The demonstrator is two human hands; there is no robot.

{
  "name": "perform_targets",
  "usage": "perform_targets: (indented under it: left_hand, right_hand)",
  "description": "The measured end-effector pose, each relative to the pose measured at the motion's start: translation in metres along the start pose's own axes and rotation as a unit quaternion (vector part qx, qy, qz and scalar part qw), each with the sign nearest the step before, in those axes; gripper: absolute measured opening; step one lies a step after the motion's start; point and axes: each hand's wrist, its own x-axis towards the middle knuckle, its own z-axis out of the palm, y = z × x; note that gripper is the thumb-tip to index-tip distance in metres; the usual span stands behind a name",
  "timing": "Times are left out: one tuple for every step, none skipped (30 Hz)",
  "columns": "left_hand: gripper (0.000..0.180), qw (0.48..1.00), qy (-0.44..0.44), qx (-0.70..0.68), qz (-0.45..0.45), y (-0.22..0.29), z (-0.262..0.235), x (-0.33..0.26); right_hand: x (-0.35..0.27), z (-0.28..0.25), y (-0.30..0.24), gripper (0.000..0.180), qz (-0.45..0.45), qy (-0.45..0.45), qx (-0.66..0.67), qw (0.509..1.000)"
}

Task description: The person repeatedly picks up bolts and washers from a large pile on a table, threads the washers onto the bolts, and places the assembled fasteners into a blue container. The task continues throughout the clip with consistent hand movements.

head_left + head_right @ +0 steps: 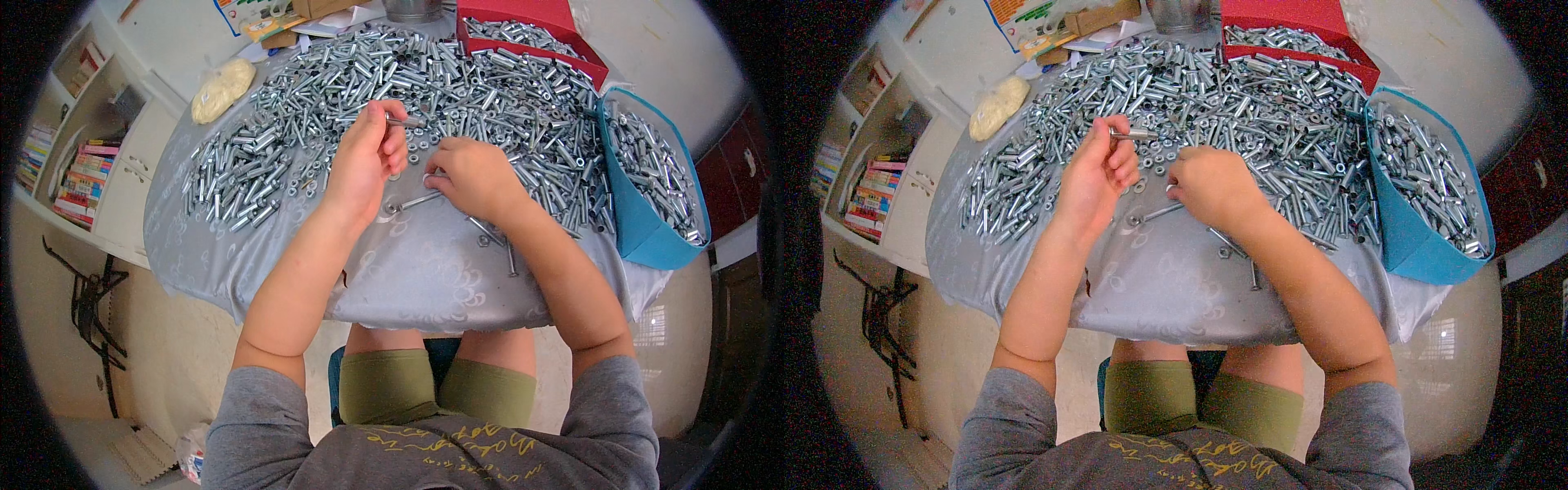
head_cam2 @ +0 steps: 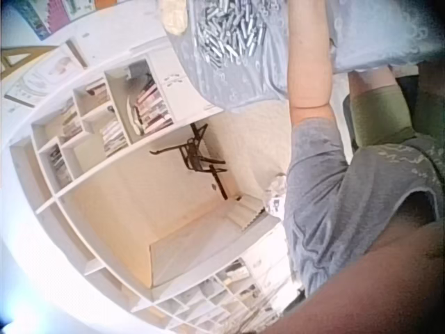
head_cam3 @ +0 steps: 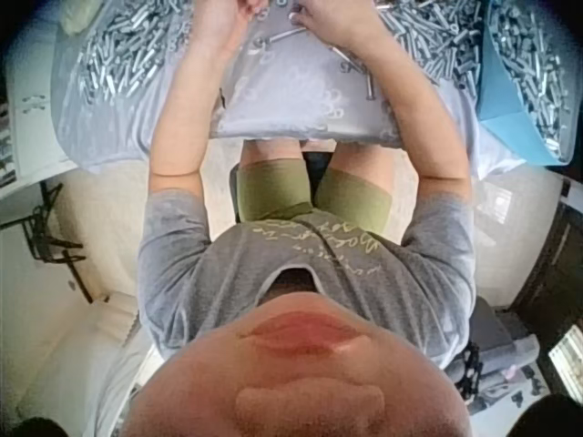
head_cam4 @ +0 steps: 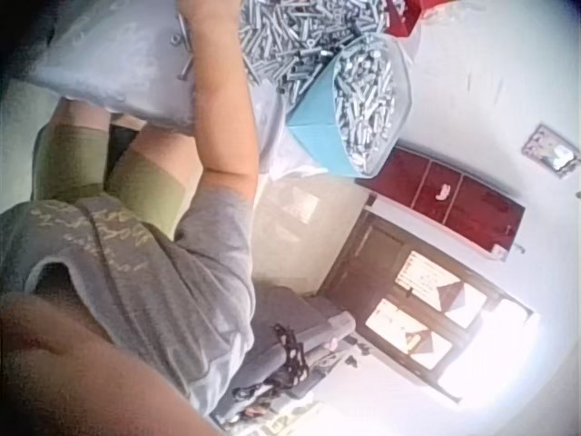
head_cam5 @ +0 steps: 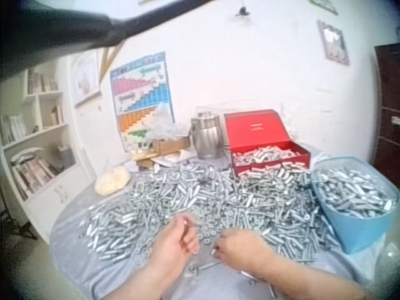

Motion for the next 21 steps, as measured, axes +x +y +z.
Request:
perform_targets:
  left_hand:
    - [0.029,1.000,-0.003,0.005,-0.002,0.000,0.000,0.000]
    - [0.029,1.000,-0.006,0.009,-0.005,0.000,0.000,0.000]
    - [0.029,1.000,-0.011,-0.010,-0.020,0.000,0.001,-0.001]
    - [0.029,0.999,-0.015,-0.028,-0.034,-0.001,0.001,-0.001]
    - [0.028,0.997,-0.020,-0.047,-0.049,-0.001,0.001,-0.001]
    - [0.028,0.995,-0.030,-0.070,-0.059,-0.002,0.000,0.000]
    - [0.027,0.993,-0.040,-0.093,-0.069,-0.003,-0.001,0.001]
    - [0.027,0.989,-0.050,-0.115,-0.079,-0.003,-0.001,0.002]
    - [0.027,0.986,-0.059,-0.132,-0.084,-0.003,-0.002,0.002]
    - [0.027,0.982,-0.068,-0.149,-0.090,-0.002,-0.003,0.001]
    - [0.026,0.978,-0.077,-0.166,-0.096,-0.001,-0.004,0.001]
    - [0.026,0.977,-0.081,-0.173,-0.094,-0.001,-0.004,0.001]
    - [0.026,0.976,-0.084,-0.180,-0.091,-0.001,-0.005,0.002]
    - [0.026,0.974,-0.087,-0.187,-0.089,-0.001,-0.005,0.002]
    - [0.026,0.973,-0.086,-0.194,-0.088,0.000,-0.004,0.002]
    - [0.026,0.972,-0.084,-0.201,-0.087,0.000,-0.004,0.002]
    - [0.025,0.971,-0.082,-0.208,-0.085,0.001,-0.003,0.003]
    - [0.025,0.970,-0.089,-0.212,-0.084,0.001,-0.003,0.002]
    - [0.025,0.968,-0.096,-0.217,-0.082,0.002,-0.004,0.002]
    - [0.026,0.966,-0.103,-0.222,-0.081,0.002,-0.004,0.002]
    - [0.026,0.967,-0.102,-0.220,-0.082,0.002,-0.004,0.002]
  right_hand:
    - [-0.001,-0.001,0.000,0.015,0.018,0.028,0.031,0.999]
    - [-0.003,-0.002,0.000,0.015,0.037,0.055,0.062,0.996]
    - [-0.003,-0.003,0.000,0.015,0.055,0.083,0.093,0.991]
    - [-0.003,-0.006,0.000,0.015,0.104,0.102,0.173,0.974]
    - [-0.001,-0.010,0.000,0.015,0.152,0.121,0.252,0.948]
    - [0.001,-0.014,0.001,0.015,0.199,0.138,0.327,0.913]
    - [0.001,-0.017,0.001,0.015,0.212,0.159,0.385,0.884]
    - [0.001,-0.020,0.002,0.015,0.224,0.179,0.441,0.851]
    - [0.002,-0.022,0.001,0.016,0.234,0.197,0.496,0.813]
    - [0.002,-0.025,-0.002,0.016,0.239,0.207,0.496,0.809]
    - [0.002,-0.025,-0.001,0.016,0.242,0.200,0.512,0.800]
    - [0.002,-0.025,0.000,0.016,0.245,0.192,0.528,0.790]
    - [0.002,-0.025,0.000,0.016,0.249,0.185,0.543,0.781]
    - [0.001,-0.024,0.000,0.015,0.245,0.179,0.551,0.778]
    - [0.001,-0.023,-0.001,0.015,0.242,0.172,0.558,0.775]
    - [0.000,-0.022,-0.001,0.015,0.238,0.166,0.565,0.772]
    - [0.000,-0.022,-0.001,0.015,0.235,0.167,0.573,0.767]
    - [0.000,-0.021,-0.001,0.015,0.230,0.167,0.581,0.762]
    - [0.000,-0.021,-0.001,0.015,0.226,0.168,0.589,0.757]
    - [0.000,-0.021,-0.002,0.016,0.228,0.166,0.597,0.751]
    - [0.000,-0.022,-0.002,0.016,0.230,0.165,0.604,0.745]
